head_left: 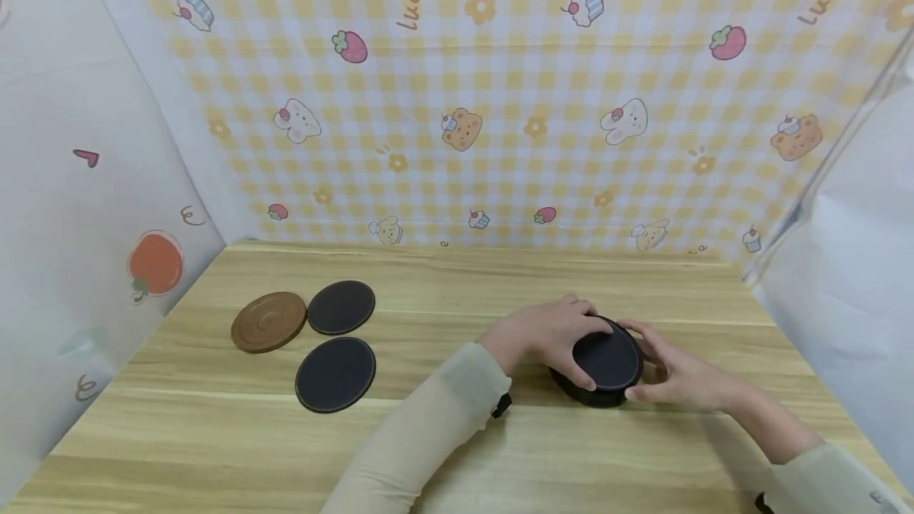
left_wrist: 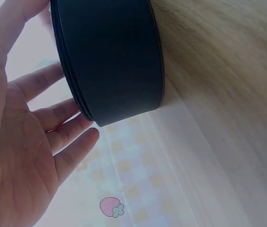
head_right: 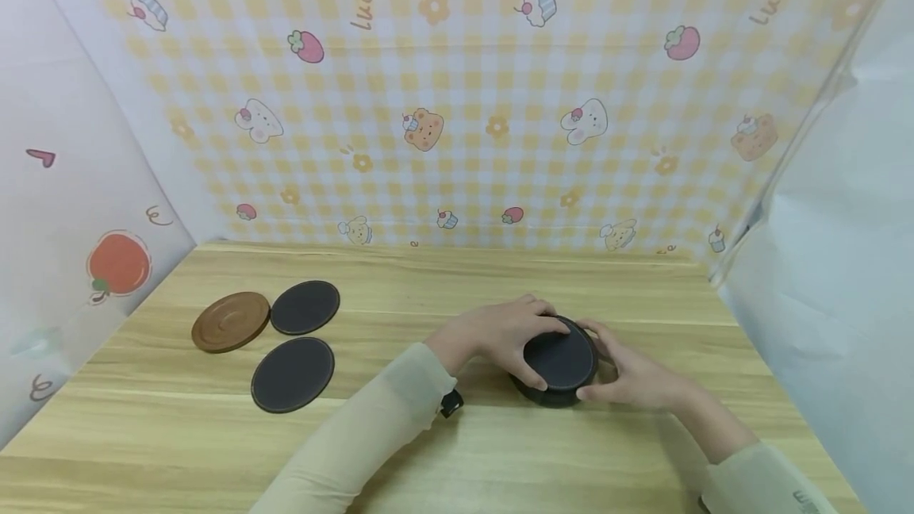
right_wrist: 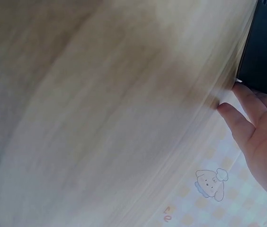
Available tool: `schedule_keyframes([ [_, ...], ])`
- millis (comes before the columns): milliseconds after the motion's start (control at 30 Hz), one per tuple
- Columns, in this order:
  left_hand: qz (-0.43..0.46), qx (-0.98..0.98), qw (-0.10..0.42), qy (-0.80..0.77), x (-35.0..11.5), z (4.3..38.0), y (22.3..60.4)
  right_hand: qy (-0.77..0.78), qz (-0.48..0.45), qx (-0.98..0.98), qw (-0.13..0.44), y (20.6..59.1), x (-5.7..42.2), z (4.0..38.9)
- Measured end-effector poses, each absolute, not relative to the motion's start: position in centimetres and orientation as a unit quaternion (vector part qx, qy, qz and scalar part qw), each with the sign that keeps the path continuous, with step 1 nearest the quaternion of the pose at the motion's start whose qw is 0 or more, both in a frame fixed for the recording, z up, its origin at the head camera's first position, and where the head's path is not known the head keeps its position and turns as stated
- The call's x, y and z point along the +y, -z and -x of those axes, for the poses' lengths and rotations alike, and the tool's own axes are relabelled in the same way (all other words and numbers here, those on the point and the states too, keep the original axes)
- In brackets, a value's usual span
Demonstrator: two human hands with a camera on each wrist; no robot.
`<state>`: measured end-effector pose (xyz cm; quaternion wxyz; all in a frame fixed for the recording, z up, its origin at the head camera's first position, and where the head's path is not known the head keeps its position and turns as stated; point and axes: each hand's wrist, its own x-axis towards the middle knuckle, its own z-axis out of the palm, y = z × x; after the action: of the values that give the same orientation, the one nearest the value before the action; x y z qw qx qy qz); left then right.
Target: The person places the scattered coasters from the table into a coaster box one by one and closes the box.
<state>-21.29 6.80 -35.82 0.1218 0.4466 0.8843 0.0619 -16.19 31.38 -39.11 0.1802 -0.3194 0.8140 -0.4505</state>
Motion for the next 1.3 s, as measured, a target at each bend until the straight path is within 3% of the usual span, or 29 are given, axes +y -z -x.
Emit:
schedule_keyframes([
  [600, -0.454, 0.879, 0.114, -0.093, 4.5, 21.5, 36.1, 0.445, 0.316, 0.820, 0.171, 39.2, 31.5, 16.1],
  [1300, -0.389, 0.909, 0.094, -0.117, -5.2, 20.6, 34.7, 0.453, 0.326, 0.817, 0.145, 39.5, 31.2, 16.0],
])
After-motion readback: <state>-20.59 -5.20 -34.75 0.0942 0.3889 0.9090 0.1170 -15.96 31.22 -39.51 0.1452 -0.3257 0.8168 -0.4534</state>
